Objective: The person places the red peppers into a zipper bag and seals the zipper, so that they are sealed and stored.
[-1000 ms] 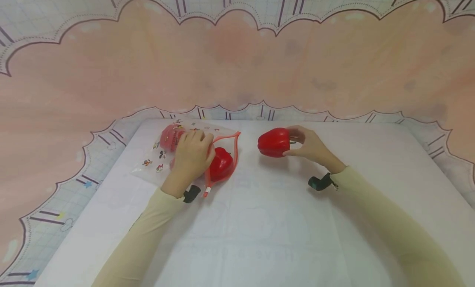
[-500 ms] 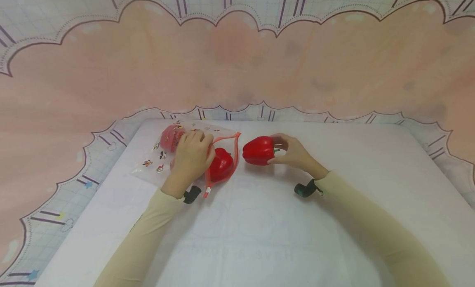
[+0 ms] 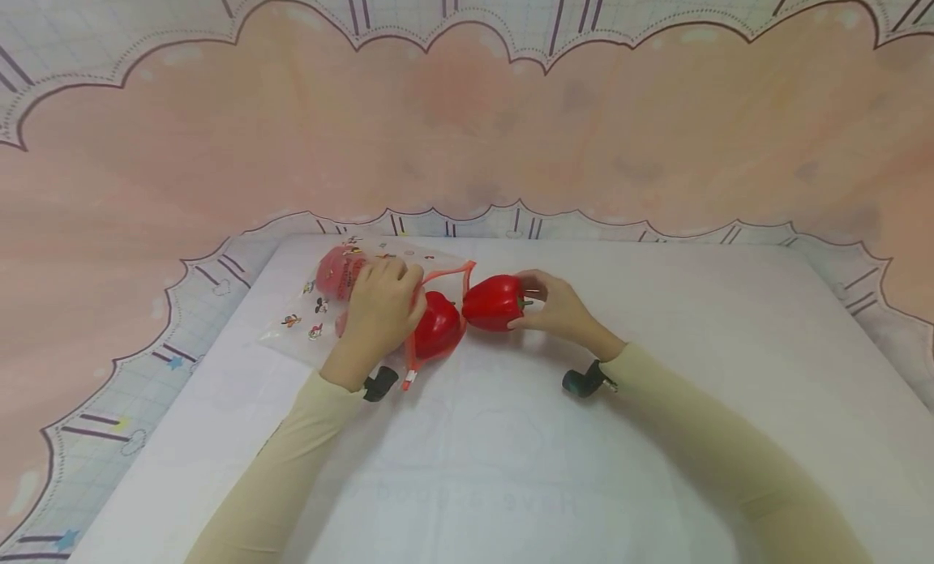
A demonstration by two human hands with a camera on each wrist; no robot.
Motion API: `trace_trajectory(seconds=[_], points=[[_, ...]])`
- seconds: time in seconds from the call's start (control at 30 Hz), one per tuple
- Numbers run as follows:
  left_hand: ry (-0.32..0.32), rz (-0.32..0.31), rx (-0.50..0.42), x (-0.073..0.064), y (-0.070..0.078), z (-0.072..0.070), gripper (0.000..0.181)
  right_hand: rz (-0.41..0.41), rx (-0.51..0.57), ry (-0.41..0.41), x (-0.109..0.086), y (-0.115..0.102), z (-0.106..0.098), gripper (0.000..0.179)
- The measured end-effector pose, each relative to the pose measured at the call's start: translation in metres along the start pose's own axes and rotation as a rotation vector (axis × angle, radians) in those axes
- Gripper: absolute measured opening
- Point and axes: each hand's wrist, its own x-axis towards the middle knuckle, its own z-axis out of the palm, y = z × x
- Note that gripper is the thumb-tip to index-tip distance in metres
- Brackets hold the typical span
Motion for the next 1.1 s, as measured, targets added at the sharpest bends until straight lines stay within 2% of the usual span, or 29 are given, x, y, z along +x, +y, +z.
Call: trace_trajectory(seconds=[0.17, 0.47, 0.67, 0.87, 1.1], points=[[0.005, 0.006, 0.006, 0.0, 0.001, 0.0, 0.016, 0.011, 0.014, -0.01, 0.002, -0.003, 0.006, 0.067], [0.027, 0.018, -0.007, 0.0, 0.002, 0.001, 0.013, -0.051, 0.022, -0.006, 0.003, -0.008, 0.014, 0.067], [0.048, 0.029, -0.008, 0.0, 0.003, 0.002, 0.012, -0.048, 0.033, -0.007, 0.003, -0.012, 0.019, 0.067], [0.041, 0.028, 0.0, 0.0, 0.002, 0.004, 0.014, -0.039, 0.04, -0.01, 0.007, -0.014, 0.024, 0.068], [0.031, 0.019, -0.001, 0.0, 0.003, 0.004, 0.016, -0.069, 0.068, -0.043, 0.011, -0.017, 0.028, 0.069]])
